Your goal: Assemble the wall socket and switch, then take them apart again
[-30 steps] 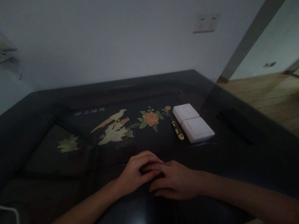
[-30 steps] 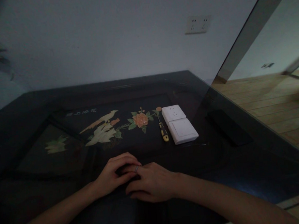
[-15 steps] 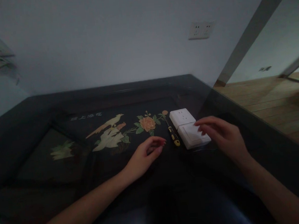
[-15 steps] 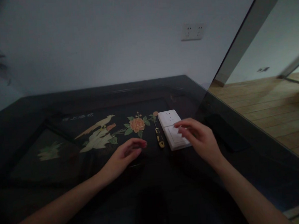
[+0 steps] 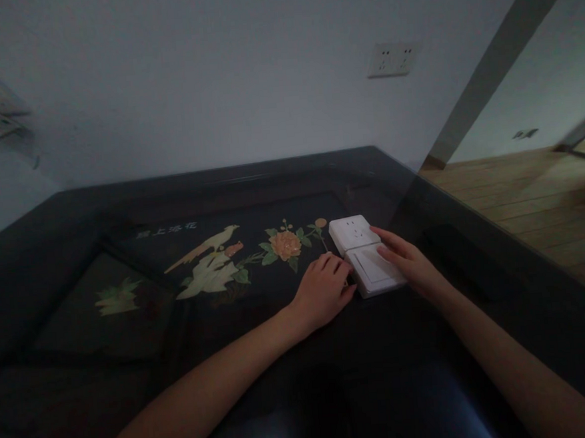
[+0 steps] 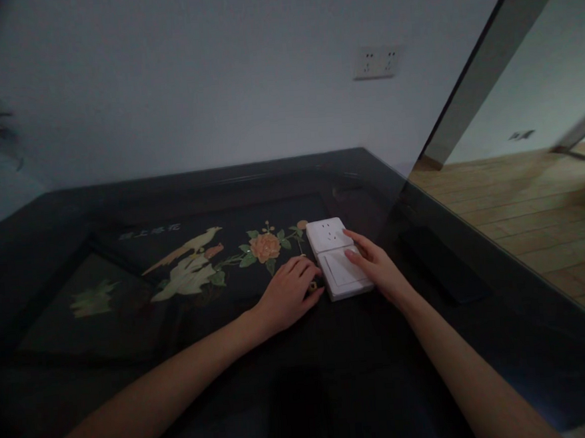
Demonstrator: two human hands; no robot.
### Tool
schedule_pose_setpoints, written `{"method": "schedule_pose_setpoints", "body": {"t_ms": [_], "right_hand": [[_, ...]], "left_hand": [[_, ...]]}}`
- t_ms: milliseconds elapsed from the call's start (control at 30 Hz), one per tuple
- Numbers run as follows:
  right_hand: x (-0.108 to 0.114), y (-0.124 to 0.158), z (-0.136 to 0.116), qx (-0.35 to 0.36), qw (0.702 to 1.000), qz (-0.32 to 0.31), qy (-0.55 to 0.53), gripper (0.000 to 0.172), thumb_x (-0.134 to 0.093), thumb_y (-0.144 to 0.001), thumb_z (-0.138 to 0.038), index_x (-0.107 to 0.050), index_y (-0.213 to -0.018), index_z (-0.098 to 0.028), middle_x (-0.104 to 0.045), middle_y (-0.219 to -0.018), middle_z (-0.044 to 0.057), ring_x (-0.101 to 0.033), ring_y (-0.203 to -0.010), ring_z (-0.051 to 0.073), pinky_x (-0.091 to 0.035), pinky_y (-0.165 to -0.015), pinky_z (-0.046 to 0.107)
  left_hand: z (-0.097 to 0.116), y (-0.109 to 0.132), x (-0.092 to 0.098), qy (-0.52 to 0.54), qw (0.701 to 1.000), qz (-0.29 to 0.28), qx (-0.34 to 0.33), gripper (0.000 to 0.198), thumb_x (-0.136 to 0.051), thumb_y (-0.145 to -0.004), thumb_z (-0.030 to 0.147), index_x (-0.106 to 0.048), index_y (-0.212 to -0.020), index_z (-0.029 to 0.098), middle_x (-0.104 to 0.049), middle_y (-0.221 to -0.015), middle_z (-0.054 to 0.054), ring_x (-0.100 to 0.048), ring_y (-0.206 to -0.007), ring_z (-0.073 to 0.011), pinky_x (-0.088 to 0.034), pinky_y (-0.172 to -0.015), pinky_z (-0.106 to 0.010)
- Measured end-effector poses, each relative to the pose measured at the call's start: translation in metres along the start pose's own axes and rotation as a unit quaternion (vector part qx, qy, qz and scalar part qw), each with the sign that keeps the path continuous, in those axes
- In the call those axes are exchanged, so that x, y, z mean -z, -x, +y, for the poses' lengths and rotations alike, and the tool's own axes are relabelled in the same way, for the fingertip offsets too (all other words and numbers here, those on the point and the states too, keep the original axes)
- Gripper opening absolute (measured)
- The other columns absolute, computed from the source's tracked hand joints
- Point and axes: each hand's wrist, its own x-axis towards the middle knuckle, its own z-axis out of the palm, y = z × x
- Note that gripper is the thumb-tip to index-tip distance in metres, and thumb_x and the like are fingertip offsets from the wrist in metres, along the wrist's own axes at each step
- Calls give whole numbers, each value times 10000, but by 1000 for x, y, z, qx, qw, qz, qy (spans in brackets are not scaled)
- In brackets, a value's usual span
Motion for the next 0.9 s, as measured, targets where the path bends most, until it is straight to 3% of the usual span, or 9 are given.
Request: {"method": "schedule_pose_setpoints", "body": {"t_ms": [167,367,533,700,900], "right_hand": [[-2,3,-2,-33,999,-13,17,665,-704,-780,-454,-551,-1385,-225,-627,-1349,128,-708,-930,255,-606,-739,408],[-4,3,0,-22,999,-6,47,613,-679,-807,-460,-569,-1373,-253,-604,-1383,111,-703,-950,268,-608,-719,407],[-5,3,0,1,997,-12,71,566,-656,-827,-457,-590,-1354,-260,-587,-1404,105,-676,-1058,313,-605,-778,454],[-15,8,-6,23,994,-42,102,525,-644,-836,-432,-608,-1333,-266,-499,-1492,85,-585,-1234,350,-543,-936,515],[-30,0,-9,55,988,-72,128,579,-625,-843,-466,-546,-1389,-293,-376,-1574,75,-425,-1388,365,-396,-1095,578]], "left_hand": [[-6,1,4,-28,998,-26,-50,99,-652,-891,197,-614,-961,138,-601,-1144,-120,-533,-1171,-270,-496,-995,-426],[-24,20,17,-31,998,6,-50,126,-640,-910,244,-620,-980,141,-605,-1121,-106,-587,-1101,-239,-549,-921,-392],[-52,62,41,-32,998,51,-28,139,-633,-914,227,-622,-1043,178,-619,-1166,-89,-594,-1134,-228,-529,-966,-406],[-77,118,67,-54,993,101,29,116,-596,-927,197,-631,-1037,180,-633,-1161,-107,-600,-1137,-252,-524,-968,-452],[-85,161,80,-69,985,136,80,111,-579,-932,231,-641,-1019,197,-641,-1127,-90,-621,-1099,-246,-536,-946,-444]]}}
